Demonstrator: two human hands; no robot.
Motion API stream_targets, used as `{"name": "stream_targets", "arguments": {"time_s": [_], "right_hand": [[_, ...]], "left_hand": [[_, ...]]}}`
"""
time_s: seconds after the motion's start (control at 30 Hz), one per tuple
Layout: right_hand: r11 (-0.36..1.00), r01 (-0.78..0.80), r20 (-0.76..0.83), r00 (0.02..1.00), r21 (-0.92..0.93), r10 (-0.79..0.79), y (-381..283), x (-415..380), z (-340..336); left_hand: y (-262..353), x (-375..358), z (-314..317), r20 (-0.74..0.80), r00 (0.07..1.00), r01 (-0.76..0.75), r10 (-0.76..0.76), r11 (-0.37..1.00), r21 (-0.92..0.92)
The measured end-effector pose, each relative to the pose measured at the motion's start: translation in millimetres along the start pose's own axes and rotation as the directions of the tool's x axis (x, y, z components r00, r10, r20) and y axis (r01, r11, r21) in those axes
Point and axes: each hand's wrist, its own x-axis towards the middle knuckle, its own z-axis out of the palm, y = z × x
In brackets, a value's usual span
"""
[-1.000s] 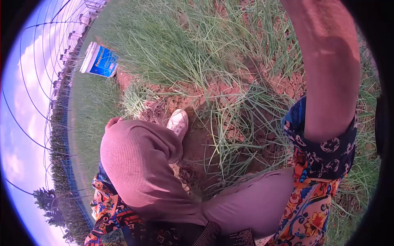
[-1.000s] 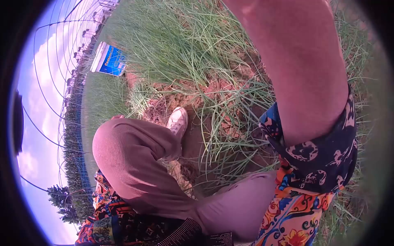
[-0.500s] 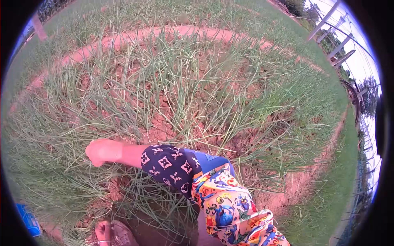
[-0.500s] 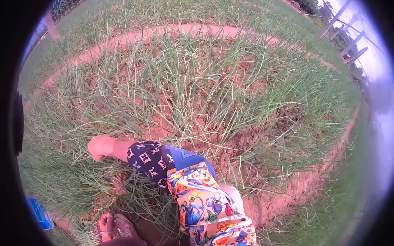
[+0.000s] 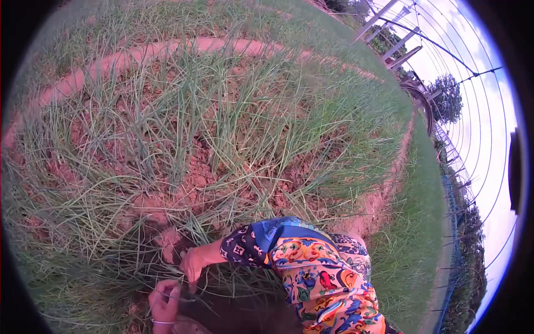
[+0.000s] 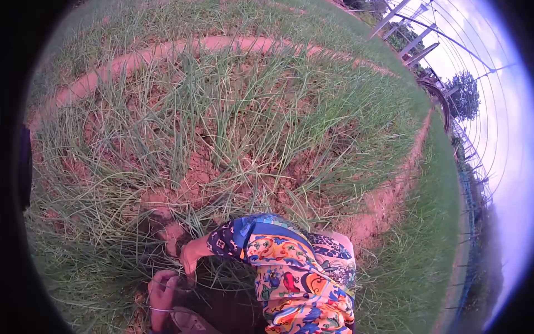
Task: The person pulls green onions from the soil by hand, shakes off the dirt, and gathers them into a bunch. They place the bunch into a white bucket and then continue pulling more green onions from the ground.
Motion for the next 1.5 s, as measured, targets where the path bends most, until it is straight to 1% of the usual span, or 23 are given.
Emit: {"name": "stream_targets", "arguments": {"time_s": [0.1,0.17,0.23,0.27,0.3,0.37,0.4,0.43,0.47,0.53,0.57,0.6,0.67,0.77,0.8,0.87,0.97,1.13,1.2,1.23,1.27,1.37,1.5], "right_hand": [[0.966,0.165,-0.068,0.986,0.201,-0.154,13,-21,36],[0.91,0.272,-0.119,0.962,0.314,-0.247,32,-29,61],[0.902,0.307,-0.166,0.949,0.303,-0.267,42,-35,83],[0.931,0.279,-0.18,0.954,0.237,-0.24,46,-37,92],[0.968,0.154,-0.16,0.979,0.198,-0.122,38,-51,90],[0.976,-0.176,-0.075,0.98,0.126,0.186,-6,-94,56],[0.939,-0.336,-0.007,0.941,0.076,0.337,-30,-115,33],[0.958,-0.282,-0.038,0.958,0.054,0.284,-32,-125,31],[0.932,-0.359,-0.077,0.932,-0.044,0.355,-34,-126,41],[0.91,-0.388,-0.125,0.92,-0.147,0.372,-37,-139,49],[0.884,-0.399,0.021,0.909,-0.241,0.416,-45,-148,38],[0.848,-0.43,0.028,0.887,-0.309,0.46,-52,-156,36],[0.82,-0.486,0.051,0.851,-0.302,0.523,-47,-166,44],[0.791,-0.482,-0.057,0.864,-0.377,0.5,-23,-189,72],[0.799,-0.524,-0.099,0.848,-0.296,0.52,-22,-195,74],[0.797,-0.59,-0.177,0.804,-0.128,0.567,-21,-204,75],[0.692,-0.631,-0.166,0.769,-0.352,0.617,-35,-216,59],[0.587,-0.735,-0.163,0.66,-0.339,0.733,-25,-237,59],[0.563,-0.742,-0.202,0.653,-0.365,0.73,-16,-238,49],[0.556,-0.743,-0.225,0.653,-0.371,0.723,-9,-236,51],[0.557,-0.731,-0.356,0.68,-0.393,0.641,1,-241,57],[0.437,-0.811,-0.264,0.553,-0.389,0.791,8,-237,34],[0.538,-0.843,-0.28,0.52,-0.014,0.807,-24,-240,-60]], "left_hand": [[5,32,18,0.027,0.96,-0.28,0.278,0.956,0.091],[31,48,30,0.165,0.886,-0.463,0.432,0.827,0.321],[25,71,44,0.252,0.835,-0.549,0.489,0.766,0.334],[22,80,50,0.321,0.849,-0.514,0.42,0.799,0.313],[7,91,54,0.379,0.782,-0.619,0.495,0.687,0.379],[-14,99,62,0.464,0.791,-0.599,0.399,0.66,0.454],[-16,97,63,0.478,0.801,-0.568,0.36,0.708,0.42],[-19,94,62,0.484,0.822,-0.513,0.3,0.76,0.4],[-25,94,58,0.503,0.814,-0.524,0.291,0.742,0.419],[-38,87,54,0.538,0.791,-0.568,0.291,0.677,0.468],[-44,82,53,0.571,0.756,-0.624,0.319,0.612,0.486],[-45,77,52,0.628,0.739,-0.618,0.245,0.618,0.485],[-41,71,45,0.743,0.657,-0.642,0.13,0.613,0.46],[-53,61,47,0.757,0.64,-0.68,0.135,0.56,0.475],[-57,61,46,0.748,0.626,-0.715,0.222,0.546,0.437],[-63,59,45,0.756,0.611,-0.731,0.236,0.535,0.424],[-69,56,45,0.733,0.606,-0.742,0.309,0.55,0.383],[-68,53,45,0.672,0.611,-0.734,0.418,0.618,0.283],[-61,53,48,0.633,0.615,-0.73,0.471,0.643,0.231],[-60,51,48,0.615,0.618,-0.727,0.489,0.653,0.212],[-58,49,53,0.549,0.624,-0.733,0.556,0.66,0.165],[-55,46,65,0.486,0.665,-0.713,0.567,0.676,0.187],[-43,44,79,0.423,0.683,-0.692,0.596,0.713,0.114]]}}
